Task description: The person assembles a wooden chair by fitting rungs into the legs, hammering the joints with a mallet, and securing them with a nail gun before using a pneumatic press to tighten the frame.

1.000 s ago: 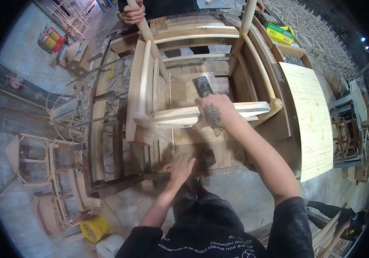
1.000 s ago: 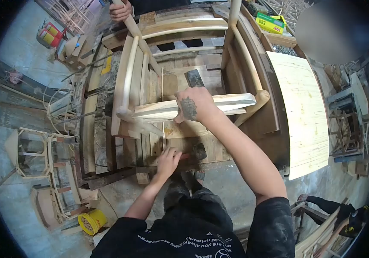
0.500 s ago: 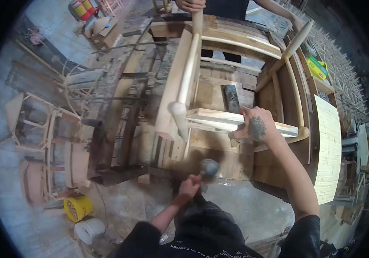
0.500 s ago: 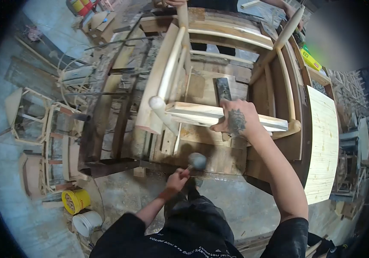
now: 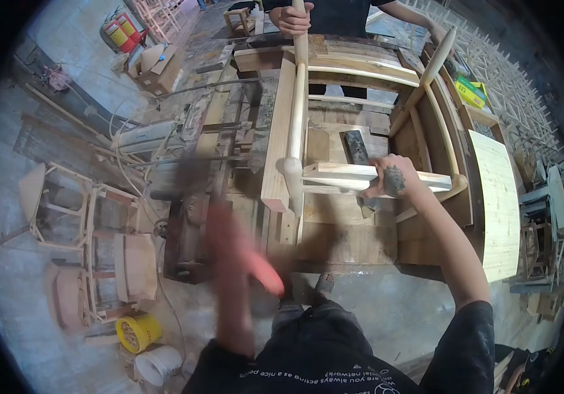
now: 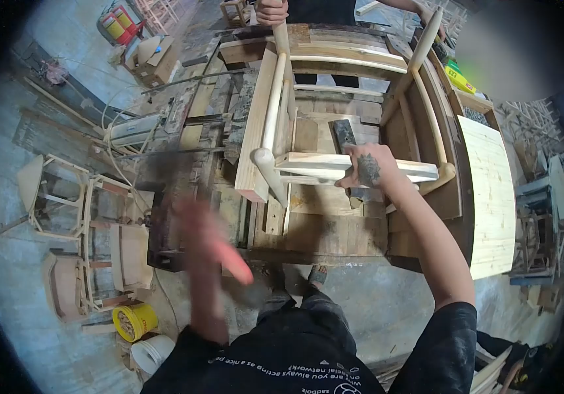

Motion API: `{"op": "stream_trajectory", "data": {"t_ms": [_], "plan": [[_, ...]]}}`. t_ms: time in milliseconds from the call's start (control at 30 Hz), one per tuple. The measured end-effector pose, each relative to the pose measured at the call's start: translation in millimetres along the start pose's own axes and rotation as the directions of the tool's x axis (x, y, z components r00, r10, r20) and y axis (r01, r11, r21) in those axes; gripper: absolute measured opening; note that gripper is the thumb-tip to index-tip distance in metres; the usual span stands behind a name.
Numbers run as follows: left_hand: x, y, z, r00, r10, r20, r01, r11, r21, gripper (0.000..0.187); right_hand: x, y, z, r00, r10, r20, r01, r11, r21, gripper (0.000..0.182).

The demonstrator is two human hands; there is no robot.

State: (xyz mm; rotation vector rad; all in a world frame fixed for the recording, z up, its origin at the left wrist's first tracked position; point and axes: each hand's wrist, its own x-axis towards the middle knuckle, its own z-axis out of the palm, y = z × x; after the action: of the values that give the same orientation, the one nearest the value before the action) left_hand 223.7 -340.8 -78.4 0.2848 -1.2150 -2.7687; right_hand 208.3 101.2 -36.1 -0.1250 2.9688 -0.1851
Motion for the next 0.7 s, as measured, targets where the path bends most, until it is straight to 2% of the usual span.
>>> {"op": "stream_trajectory", "data": {"t_ms": [33, 67, 100, 133, 167, 200, 233, 267, 300, 333, 433, 467, 500, 533, 567, 600, 633, 667, 700], "plan": [[-9.1, -43.7, 32.7, 0.987, 0.069, -0.144, 0.007, 0.882, 0.471, 0.038, 0.6, 0.4, -1.3, 1.0, -0.018, -0.018, 0.018, 1.0, -0.005, 0.072], [-9.6, -38.8, 39.0, 0.991, 0.039, -0.131, 0.046, 0.808, 0.587, 0.039, 0.3, -5.0, -8.5, 0.998, 0.039, 0.041, -0.041, 0.998, 0.044, 0.075], [-9.4, -34.0, 45.8, 0.993, 0.009, -0.118, 0.076, 0.717, 0.693, 0.041, 3.7, -0.7, -14.4, 0.999, 0.035, 0.002, -0.035, 0.999, 0.036, 0.075], [-8.7, 26.1, 36.0, 0.986, -0.161, 0.035, 0.118, 0.835, 0.538, 0.042, 2.2, 3.3, -12.0, 0.999, 0.032, -0.023, -0.031, 0.999, 0.033, 0.074], [-13.4, 83.1, 25.6, 0.937, -0.297, 0.186, 0.211, 0.902, 0.377, 0.043, -0.9, 0.8, -1.1, 1.0, 0.012, -0.027, -0.011, 0.999, 0.041, 0.074], [-10.4, 116.3, 29.2, 0.986, -0.165, 0.034, 0.152, 0.957, 0.246, 0.051, 2.6, 3.7, 3.6, 1.0, 0.026, -0.013, -0.026, 1.0, 0.005, 0.074], [-11.0, 162.3, 46.6, 0.982, -0.176, -0.066, 0.176, 0.984, -0.006, 0.052, 4.1, 1.4, -0.8, 0.999, 0.034, -0.006, -0.034, 0.999, -0.006, 0.074], [3.8, 189.1, 22.1, 0.996, 0.058, -0.066, -0.043, 0.977, 0.21, 0.054, 3.0, -2.6, -4.3, 0.999, 0.042, 0.008, -0.042, 0.999, -0.016, 0.074], [18.6, 216.0, -2.4, 0.955, 0.29, -0.063, -0.237, 0.873, 0.426, 0.055, 1.4, -5.8, -5.7, 0.998, 0.05, 0.023, -0.05, 0.998, -0.025, 0.075], [15.3, 227.8, 9.4, 0.873, 0.482, 0.069, -0.449, 0.742, 0.498, 0.055, 0.7, -6.1, -6.2, 0.999, 0.045, 0.012, -0.045, 0.999, -0.014, 0.075], [53.2, 181.5, -9.1, 0.665, 0.743, 0.071, -0.683, 0.567, 0.461, 0.054, 0.2, -3.2, -4.9, 0.999, 0.038, -0.014, -0.038, 0.999, 0.01, 0.075], [62.7, 125.0, -9.4, 0.658, 0.706, -0.264, -0.6, 0.702, 0.384, 0.045, 2.3, -0.3, -4.4, 0.999, 0.038, -0.017, -0.038, 0.999, 0.013, 0.075], [57.9, 64.2, -12.0, 0.868, 0.466, -0.173, -0.418, 0.873, 0.253, 0.043, 1.3, -1.6, -1.0, 0.999, 0.043, -0.018, -0.043, 0.999, 0.022, 0.074], [34.1, 14.2, 4.1, 0.993, 0.094, -0.073, -0.081, 0.981, 0.174, 0.04, 2.3, -4.0, -2.9, 0.997, 0.073, 0.022, -0.073, 0.997, 0.004, 0.074], [15.7, -20.6, 24.7, 0.987, -0.158, -0.03, 0.161, 0.969, 0.185, 0.038, 4.3, 1.4, 4.2, 0.999, 0.05, 0.01, -0.05, 0.999, -0.002, 0.073], [11.2, -25.7, 26.8, 0.962, -0.274, 0.011, 0.264, 0.934, 0.24, 0.036, 1.0, 3.5, 20.1, 1.0, 0.025, 0.011, -0.025, 1.0, 0.008, 0.073], [23.0, -0.7, 18.2, 0.966, -0.236, 0.107, 0.191, 0.928, 0.32, 0.034, 6.1, 20.5, 19.3, 0.999, 0.017, -0.035, -0.017, 1.0, 0.0, 0.072], [36.9, 42.5, 8.0, 0.97, -0.16, 0.185, 0.083, 0.927, 0.366, 0.032, 0.6, 0.7, -1.8, 0.999, 0.051, 0.003, -0.051, 0.999, -0.004, 0.069], [50.3, 86.1, -1.3, 0.979, -0.048, 0.198, -0.026, 0.934, 0.356, 0.03, 0.0, -1.1, -3.0, 0.999, 0.042, -0.004, -0.042, 0.999, 0.02, 0.068]]}}
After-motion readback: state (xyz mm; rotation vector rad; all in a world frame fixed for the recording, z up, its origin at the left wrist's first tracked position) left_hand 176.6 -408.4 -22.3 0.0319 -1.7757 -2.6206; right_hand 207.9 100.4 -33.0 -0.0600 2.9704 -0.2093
